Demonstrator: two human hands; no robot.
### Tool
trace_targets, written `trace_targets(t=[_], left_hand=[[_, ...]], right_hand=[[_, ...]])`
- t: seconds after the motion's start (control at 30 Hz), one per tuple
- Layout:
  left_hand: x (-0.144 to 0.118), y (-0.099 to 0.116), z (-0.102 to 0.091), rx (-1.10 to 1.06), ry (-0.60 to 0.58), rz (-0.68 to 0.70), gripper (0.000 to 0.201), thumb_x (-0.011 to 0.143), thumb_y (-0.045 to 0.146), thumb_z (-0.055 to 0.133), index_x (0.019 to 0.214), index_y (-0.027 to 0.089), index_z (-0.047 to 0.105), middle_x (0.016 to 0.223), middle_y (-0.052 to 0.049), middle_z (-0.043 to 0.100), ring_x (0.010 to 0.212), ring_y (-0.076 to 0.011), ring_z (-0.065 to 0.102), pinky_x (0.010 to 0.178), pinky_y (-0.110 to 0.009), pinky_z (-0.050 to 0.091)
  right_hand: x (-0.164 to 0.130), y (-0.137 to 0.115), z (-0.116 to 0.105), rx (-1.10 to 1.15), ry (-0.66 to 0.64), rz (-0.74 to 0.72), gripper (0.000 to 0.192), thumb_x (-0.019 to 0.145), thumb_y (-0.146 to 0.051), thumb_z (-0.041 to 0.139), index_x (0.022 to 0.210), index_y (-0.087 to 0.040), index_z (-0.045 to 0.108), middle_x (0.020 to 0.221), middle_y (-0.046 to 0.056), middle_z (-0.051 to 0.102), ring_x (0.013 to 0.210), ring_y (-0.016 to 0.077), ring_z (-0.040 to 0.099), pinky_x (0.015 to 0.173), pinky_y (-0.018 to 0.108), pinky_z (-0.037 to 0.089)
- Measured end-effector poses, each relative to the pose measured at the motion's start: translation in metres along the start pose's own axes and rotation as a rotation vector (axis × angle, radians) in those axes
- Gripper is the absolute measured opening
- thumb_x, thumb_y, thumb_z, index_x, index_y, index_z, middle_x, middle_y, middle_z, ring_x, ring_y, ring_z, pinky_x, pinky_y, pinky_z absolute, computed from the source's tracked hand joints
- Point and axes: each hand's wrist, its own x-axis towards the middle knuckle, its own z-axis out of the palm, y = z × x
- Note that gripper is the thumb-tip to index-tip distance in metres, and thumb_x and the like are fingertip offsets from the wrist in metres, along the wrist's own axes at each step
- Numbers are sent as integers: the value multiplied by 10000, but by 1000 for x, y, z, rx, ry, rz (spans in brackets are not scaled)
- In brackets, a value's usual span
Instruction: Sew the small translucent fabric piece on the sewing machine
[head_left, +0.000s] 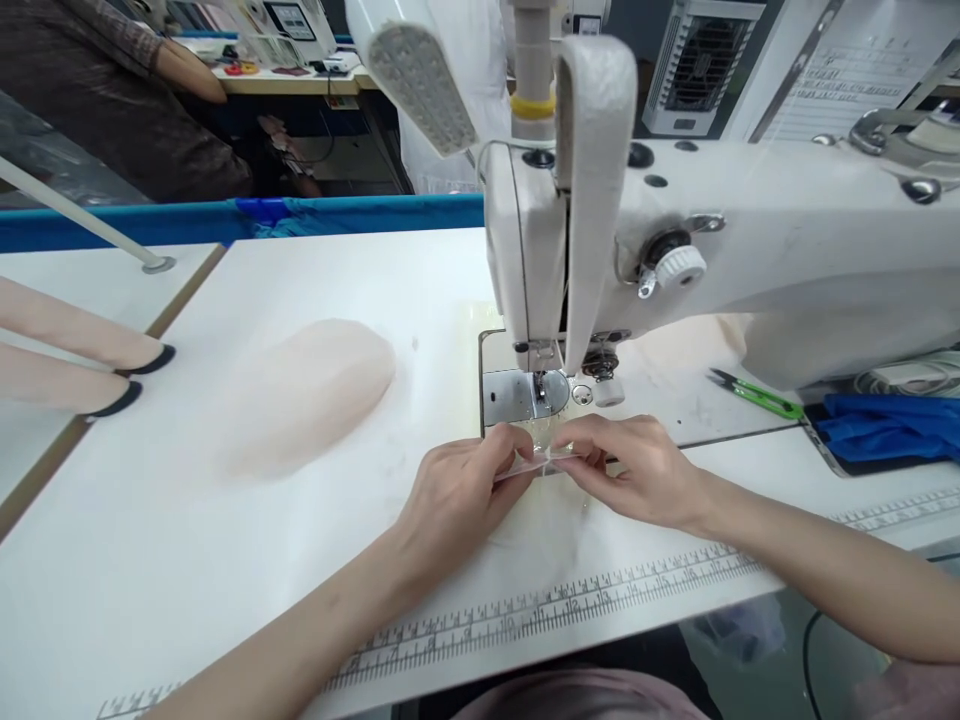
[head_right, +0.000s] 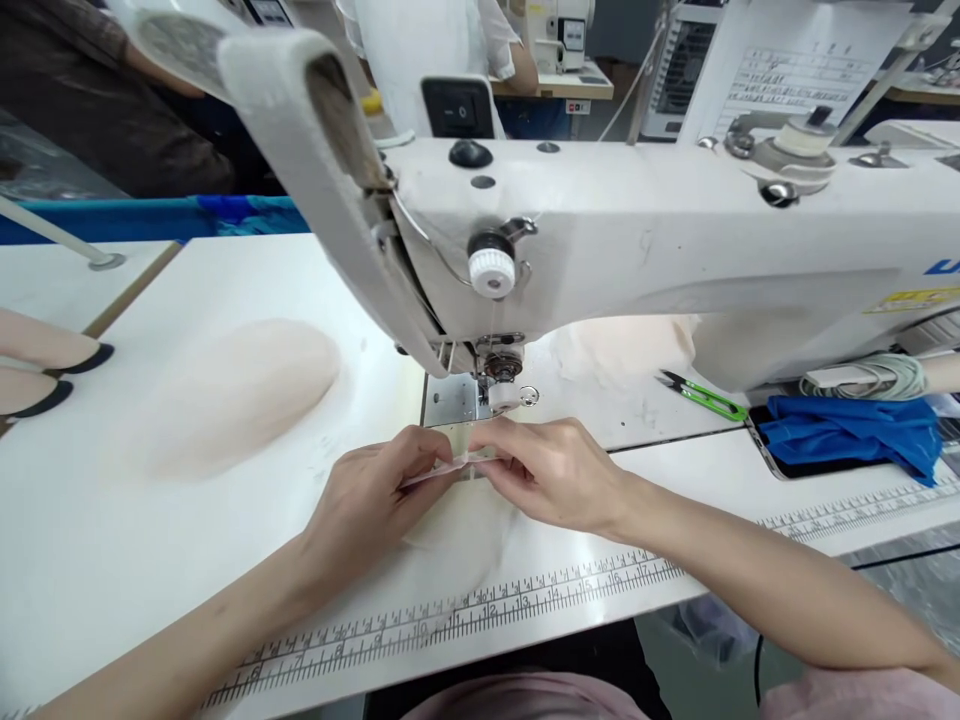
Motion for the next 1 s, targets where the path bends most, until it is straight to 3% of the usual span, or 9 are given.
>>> trace_targets(t=[0.37, 0.8, 0.9, 1.0], left_hand=[[-2, 0, 2, -35, -37, -42, 80, 938, 227, 442, 862, 212, 462, 504, 113, 410, 409, -66, 390, 444, -171, 301], [-3, 1, 1, -31, -29, -15, 101, 957, 264, 455, 866, 221, 448, 493, 117, 400, 408, -76, 413, 447, -182, 307], [-3, 2, 1, -13, -4, 9, 64, 949, 251, 471, 893, 221, 461, 489, 116, 423, 412, -78, 430, 447, -186, 318], [-3, 5, 0, -38, -8, -6, 40, 948, 251, 477, 966, 216, 476, 490, 121, 441, 407, -76, 432, 442, -182, 330]], right_hand=[[-1, 0, -1, 17, -80, 44, 142, 904, -171, 493, 1019, -185, 573, 727, -13, 617, 567, 82, 531, 519, 195, 464], [3, -1, -2, -57, -75, -47, 125, 913, -170, 495, 981, -166, 601, 646, -41, 615, 497, 64, 513, 479, 185, 431], [1, 0, -2, -141, -25, -105, 125, 935, -183, 492, 963, -175, 614, 637, -44, 629, 499, 69, 539, 465, 200, 431], [0, 0, -5, -351, 37, -304, 135, 909, -125, 518, 947, -176, 638, 595, -46, 620, 481, 86, 541, 413, 234, 405]])
